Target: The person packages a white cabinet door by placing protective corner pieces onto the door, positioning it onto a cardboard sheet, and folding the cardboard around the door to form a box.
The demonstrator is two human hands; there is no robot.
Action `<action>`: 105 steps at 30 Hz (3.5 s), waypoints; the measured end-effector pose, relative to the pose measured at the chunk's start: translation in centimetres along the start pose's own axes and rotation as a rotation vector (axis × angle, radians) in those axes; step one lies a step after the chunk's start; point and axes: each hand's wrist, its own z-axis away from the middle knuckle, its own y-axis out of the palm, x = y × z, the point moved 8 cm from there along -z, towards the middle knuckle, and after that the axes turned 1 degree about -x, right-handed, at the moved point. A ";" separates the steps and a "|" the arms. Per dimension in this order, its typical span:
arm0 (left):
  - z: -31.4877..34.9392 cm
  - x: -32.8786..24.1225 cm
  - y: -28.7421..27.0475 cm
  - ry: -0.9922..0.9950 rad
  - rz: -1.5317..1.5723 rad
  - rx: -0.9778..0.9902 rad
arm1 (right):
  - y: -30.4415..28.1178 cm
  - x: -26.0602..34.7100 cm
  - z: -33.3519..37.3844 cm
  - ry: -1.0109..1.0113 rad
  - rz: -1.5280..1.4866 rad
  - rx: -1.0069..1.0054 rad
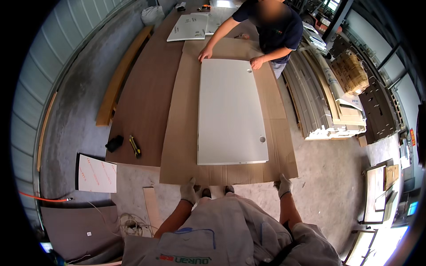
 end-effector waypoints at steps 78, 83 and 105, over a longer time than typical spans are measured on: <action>-2.6 -9.0 8.1 0.656 -1.403 0.007 | 17.5 10.1 5.3 -0.450 1.474 0.407; -3.5 -8.8 7.7 0.704 -1.388 0.009 | 18.1 10.1 5.3 -0.450 1.477 0.436; -1.6 -16.2 4.0 0.483 -1.100 0.048 | 13.7 9.4 1.2 -0.340 1.436 0.392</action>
